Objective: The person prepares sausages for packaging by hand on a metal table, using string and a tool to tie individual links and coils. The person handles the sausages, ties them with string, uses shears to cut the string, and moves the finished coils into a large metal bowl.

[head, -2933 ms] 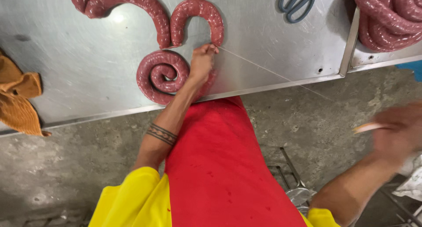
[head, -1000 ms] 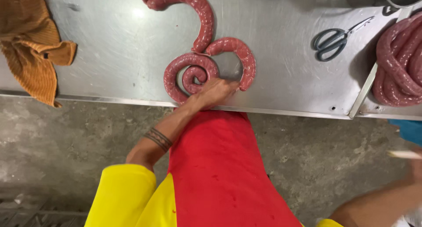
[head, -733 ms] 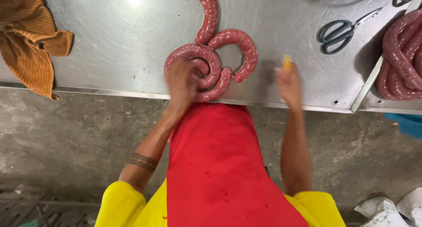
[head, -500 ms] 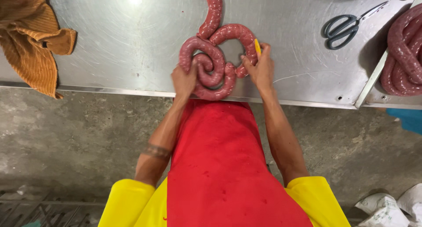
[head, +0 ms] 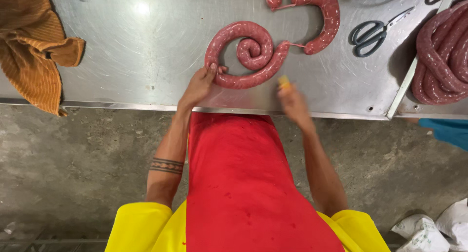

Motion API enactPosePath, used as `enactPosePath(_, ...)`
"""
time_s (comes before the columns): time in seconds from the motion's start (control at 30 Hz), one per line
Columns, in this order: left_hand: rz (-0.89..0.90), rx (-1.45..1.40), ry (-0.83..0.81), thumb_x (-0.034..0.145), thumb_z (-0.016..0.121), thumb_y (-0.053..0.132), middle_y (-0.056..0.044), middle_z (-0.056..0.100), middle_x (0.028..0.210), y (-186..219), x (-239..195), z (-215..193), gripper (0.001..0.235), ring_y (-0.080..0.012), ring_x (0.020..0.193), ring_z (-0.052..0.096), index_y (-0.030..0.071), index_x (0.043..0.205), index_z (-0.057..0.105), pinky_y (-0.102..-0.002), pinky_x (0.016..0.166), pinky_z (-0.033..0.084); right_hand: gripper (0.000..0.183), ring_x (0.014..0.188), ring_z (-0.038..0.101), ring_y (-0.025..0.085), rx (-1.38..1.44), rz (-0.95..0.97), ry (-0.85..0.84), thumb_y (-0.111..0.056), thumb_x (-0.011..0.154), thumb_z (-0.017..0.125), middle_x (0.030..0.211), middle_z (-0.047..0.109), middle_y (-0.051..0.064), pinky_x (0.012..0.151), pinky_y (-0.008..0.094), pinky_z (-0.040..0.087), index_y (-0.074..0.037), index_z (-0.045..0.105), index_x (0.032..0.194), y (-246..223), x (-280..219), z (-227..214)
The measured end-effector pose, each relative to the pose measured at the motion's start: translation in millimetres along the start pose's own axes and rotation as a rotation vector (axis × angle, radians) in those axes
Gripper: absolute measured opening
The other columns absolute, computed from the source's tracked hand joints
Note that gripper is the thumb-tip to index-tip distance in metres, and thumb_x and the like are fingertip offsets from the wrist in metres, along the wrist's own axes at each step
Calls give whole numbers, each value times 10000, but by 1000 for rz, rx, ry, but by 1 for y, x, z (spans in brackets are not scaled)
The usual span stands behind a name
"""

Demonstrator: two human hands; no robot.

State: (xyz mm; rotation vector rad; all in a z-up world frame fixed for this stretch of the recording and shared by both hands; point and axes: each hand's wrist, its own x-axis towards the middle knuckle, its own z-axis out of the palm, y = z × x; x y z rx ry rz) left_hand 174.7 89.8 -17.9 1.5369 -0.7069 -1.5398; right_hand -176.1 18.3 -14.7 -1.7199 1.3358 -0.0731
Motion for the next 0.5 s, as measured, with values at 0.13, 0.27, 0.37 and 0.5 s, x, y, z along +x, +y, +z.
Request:
enactPosePath(0.13,89,186,197,1078,438,447,-88,710,1053,-22,-7,9,475,-156,970,645,29,1110,662,-316,911,531,307,945,643,237,89,-356,-778,-320,1054,556,1018,670,99,864,396,514,-70,620,1221,-88,-10,64)
enactPosePath(0.27,81,-401,27,1134,508,393,-122,714,1237,-27,-7,4,437,-182,1074,615,-12,1123,672,-349,977,506,288,823,567,191,475,-337,-896,-295,1102,530,952,638,83,728,376,468,-45,586,1235,-184,32,104)
enactPosePath(0.37,109,-850,-67,1077,538,425,-172,683,1286,-7,-19,3,480,-252,1118,647,22,1333,584,-384,977,526,276,704,564,82,774,-176,-811,-268,1088,551,906,533,15,555,224,493,-77,608,1279,-228,80,112)
enactPosePath(0.5,125,-1234,-48,942,618,310,-2,551,1452,-12,-31,12,678,-185,1298,600,318,1514,254,-403,1070,534,226,651,555,94,829,-50,-543,-195,1013,547,931,577,-38,385,255,426,-92,526,1213,-216,127,82)
